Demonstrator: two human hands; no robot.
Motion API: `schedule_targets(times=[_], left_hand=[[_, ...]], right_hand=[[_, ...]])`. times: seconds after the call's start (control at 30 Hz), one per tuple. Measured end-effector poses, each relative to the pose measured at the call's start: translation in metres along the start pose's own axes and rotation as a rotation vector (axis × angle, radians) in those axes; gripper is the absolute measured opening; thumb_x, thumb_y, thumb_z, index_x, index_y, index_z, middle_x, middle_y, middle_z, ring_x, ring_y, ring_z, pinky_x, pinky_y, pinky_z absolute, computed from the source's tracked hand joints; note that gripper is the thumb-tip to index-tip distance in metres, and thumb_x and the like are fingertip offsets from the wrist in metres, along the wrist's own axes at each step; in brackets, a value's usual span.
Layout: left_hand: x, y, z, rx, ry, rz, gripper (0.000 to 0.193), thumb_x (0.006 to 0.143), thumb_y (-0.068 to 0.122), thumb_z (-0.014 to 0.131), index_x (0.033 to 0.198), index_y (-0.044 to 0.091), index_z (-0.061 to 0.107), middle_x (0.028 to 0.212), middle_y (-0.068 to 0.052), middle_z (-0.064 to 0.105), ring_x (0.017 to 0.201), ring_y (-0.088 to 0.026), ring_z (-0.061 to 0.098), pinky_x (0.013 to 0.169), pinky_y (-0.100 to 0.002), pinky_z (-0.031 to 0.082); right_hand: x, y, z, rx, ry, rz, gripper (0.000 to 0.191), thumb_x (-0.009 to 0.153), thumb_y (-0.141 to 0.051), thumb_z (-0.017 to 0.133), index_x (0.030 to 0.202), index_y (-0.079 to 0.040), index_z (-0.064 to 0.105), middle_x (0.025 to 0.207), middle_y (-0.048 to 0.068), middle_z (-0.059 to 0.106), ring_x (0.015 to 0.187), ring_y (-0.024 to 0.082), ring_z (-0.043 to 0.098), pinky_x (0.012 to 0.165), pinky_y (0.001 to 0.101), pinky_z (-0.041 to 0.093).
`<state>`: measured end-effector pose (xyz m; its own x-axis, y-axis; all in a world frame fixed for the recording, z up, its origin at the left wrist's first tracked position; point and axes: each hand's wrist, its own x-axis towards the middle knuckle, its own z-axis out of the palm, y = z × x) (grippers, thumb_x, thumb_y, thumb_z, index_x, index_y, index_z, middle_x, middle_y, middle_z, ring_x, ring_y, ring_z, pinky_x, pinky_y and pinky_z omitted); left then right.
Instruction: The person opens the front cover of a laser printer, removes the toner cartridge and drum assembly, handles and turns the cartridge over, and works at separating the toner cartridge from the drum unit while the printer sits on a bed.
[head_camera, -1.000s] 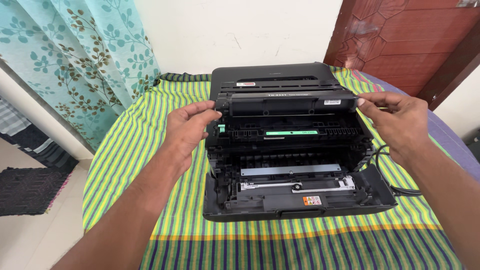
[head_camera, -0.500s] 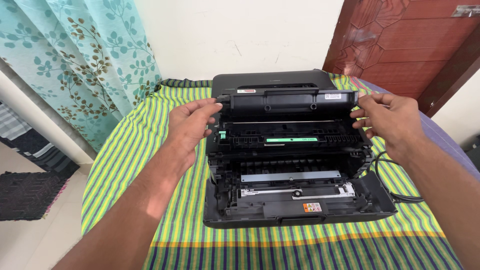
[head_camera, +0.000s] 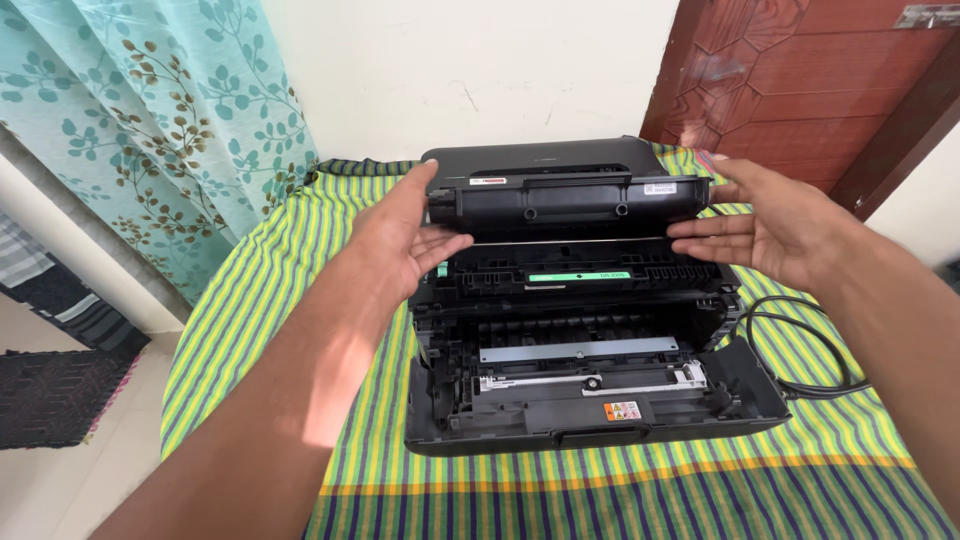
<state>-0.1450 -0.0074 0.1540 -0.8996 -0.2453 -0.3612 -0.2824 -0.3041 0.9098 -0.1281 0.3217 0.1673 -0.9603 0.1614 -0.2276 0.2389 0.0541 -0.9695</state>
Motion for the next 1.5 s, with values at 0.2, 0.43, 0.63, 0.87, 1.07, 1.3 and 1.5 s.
schedule_targets(times=[0.2, 0.43, 0.63, 0.87, 1.07, 1.3, 1.5], left_hand=[[0.01, -0.003, 0.007, -0.087, 0.01, -0.012, 0.039, 0.089, 0.021, 0.072, 0.118, -0.004, 0.065, 0.104, -0.026, 0.074, 0.091, -0.033, 0.078, 0.071, -0.036, 0.068], [0.014, -0.009, 0.006, -0.104, 0.018, 0.03, 0.025, 0.088, 0.01, 0.072, 0.107, -0.006, 0.068, 0.096, -0.021, 0.075, 0.084, -0.028, 0.078, 0.07, -0.035, 0.065], [0.0, -0.008, -0.006, -0.167, -0.106, 0.079, 0.025, 0.084, 0.008, 0.074, 0.101, -0.008, 0.067, 0.095, -0.02, 0.073, 0.082, -0.028, 0.076, 0.074, -0.037, 0.066], [-0.017, -0.01, -0.007, -0.033, -0.13, 0.046, 0.035, 0.082, 0.021, 0.08, 0.105, -0.003, 0.069, 0.105, -0.018, 0.071, 0.089, -0.024, 0.073, 0.079, -0.033, 0.068], [-0.022, -0.007, -0.009, 0.17, -0.229, 0.111, 0.04, 0.08, 0.018, 0.083, 0.11, -0.007, 0.072, 0.106, -0.019, 0.076, 0.094, -0.026, 0.073, 0.079, -0.035, 0.065], [-0.035, -0.016, -0.018, 0.276, -0.308, 0.206, 0.042, 0.083, 0.018, 0.078, 0.114, -0.008, 0.068, 0.109, -0.02, 0.076, 0.101, -0.026, 0.075, 0.095, -0.041, 0.062], [-0.052, -0.017, -0.023, 0.287, -0.342, 0.259, 0.04, 0.083, 0.016, 0.078, 0.116, -0.005, 0.069, 0.111, -0.02, 0.076, 0.103, -0.025, 0.075, 0.094, -0.04, 0.06]], right_hand=[[0.008, 0.002, 0.004, -0.044, 0.044, -0.032, 0.066, 0.098, -0.038, 0.061, 0.137, 0.012, 0.045, 0.117, 0.031, 0.068, 0.103, 0.038, 0.074, 0.088, 0.0415, 0.06], [0.001, 0.005, 0.001, -0.018, 0.056, -0.07, 0.061, 0.099, -0.035, 0.063, 0.132, 0.013, 0.047, 0.115, 0.035, 0.066, 0.104, 0.038, 0.073, 0.09, 0.0432, 0.06], [-0.015, 0.011, -0.004, 0.138, 0.008, -0.224, 0.04, 0.1, -0.021, 0.057, 0.124, 0.011, 0.058, 0.114, 0.026, 0.07, 0.104, 0.034, 0.073, 0.094, 0.0428, 0.062], [-0.023, 0.021, -0.004, 0.202, 0.014, -0.269, 0.032, 0.102, -0.019, 0.055, 0.117, 0.008, 0.06, 0.113, 0.023, 0.07, 0.103, 0.031, 0.073, 0.096, 0.0428, 0.061], [-0.035, 0.027, -0.006, 0.237, -0.014, -0.29, 0.024, 0.101, -0.015, 0.054, 0.114, 0.005, 0.06, 0.111, 0.021, 0.071, 0.103, 0.031, 0.072, 0.097, 0.044, 0.06], [-0.058, 0.029, -0.004, 0.221, 0.01, -0.282, 0.028, 0.098, -0.012, 0.053, 0.12, 0.005, 0.059, 0.116, 0.019, 0.069, 0.106, 0.03, 0.07, 0.1, 0.044, 0.058], [-0.08, 0.037, -0.002, 0.19, 0.033, -0.279, 0.031, 0.097, -0.009, 0.049, 0.123, 0.006, 0.057, 0.119, 0.019, 0.067, 0.107, 0.029, 0.07, 0.1, 0.0435, 0.054]])
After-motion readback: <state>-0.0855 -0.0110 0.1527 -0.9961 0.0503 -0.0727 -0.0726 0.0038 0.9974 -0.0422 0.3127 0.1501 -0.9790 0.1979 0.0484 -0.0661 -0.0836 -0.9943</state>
